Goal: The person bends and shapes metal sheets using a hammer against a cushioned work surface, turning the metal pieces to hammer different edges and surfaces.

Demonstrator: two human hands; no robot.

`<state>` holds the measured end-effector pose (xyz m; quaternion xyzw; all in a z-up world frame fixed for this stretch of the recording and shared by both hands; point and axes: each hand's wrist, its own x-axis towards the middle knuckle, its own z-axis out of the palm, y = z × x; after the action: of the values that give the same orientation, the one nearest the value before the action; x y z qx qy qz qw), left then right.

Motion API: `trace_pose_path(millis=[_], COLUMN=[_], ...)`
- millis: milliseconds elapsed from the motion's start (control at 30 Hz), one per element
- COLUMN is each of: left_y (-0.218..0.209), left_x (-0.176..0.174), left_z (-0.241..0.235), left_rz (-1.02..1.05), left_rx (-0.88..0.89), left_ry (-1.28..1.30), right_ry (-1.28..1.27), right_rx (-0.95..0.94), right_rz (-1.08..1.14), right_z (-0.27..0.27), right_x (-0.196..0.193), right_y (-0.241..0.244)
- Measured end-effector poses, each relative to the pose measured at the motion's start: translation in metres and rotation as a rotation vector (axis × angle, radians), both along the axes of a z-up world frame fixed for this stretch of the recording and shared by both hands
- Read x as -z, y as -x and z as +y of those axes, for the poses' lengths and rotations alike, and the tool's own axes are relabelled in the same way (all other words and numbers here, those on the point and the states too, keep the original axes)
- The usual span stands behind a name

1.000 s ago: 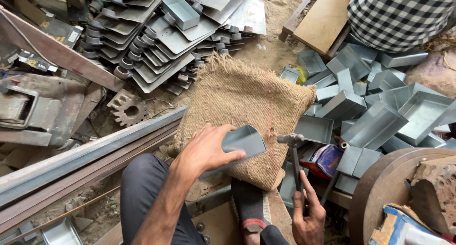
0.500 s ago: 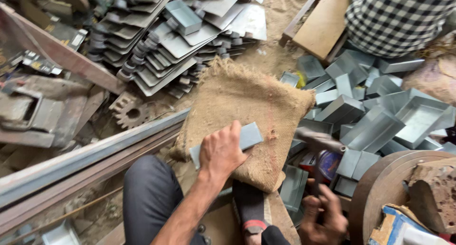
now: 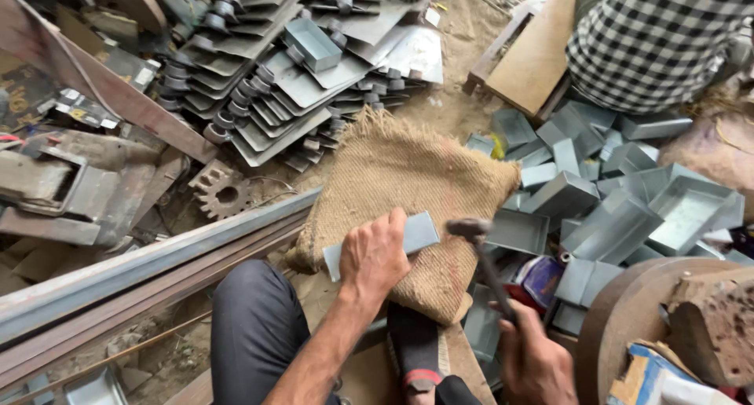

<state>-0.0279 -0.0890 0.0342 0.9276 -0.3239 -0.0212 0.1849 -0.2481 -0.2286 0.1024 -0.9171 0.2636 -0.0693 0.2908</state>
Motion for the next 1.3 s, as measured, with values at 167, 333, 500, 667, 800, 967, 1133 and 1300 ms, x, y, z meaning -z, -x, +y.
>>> trace_pose_path(millis=[167,333,500,667,800,967,1133,1300], left_y=[-0.004,-0.005,-0.006,-0.007,-0.004,-0.004,-0.005,0.006], left_x=[0.004,0.008,0.003,-0.006,-0.005,-0.006,-0.019,-0.018], left_z=[-0.004,-0.001,-0.001,-0.004,-0.001,-0.004,0.001,0.023], left_rz=[-0.031,0.008,0.100,-0.115,0.014,0.054,-0.012,-0.217], left_rx=[0.005,0.027,0.026,0.011,0.016,0.026,0.043,0.298], left_ry=[0.012,0.006,-0.124,0.026,-0.032,-0.070,-0.012,-0.029], right_ry=[-0.149,-0.162,0.062,-0.021,-0.463,-0.038,-0.260,-0.347], right_rx=[0.397,0.244,0.073,0.278,0.442,0.041,0.190,0.192], right_rz=[-0.580,-0.145,-0.015,-0.471,-0.572,0.097,0.232,0.065], right_z=[0.027,0.023,0.008,0.018,0.005,0.012,0.010,-0.001], right_x=[-0.004,0.028,0.014,0.012,0.046,0.049,0.029,0.044], right_y=[0.010,-0.001,-0.004,0.012,0.026,0.007,0.002,0.025])
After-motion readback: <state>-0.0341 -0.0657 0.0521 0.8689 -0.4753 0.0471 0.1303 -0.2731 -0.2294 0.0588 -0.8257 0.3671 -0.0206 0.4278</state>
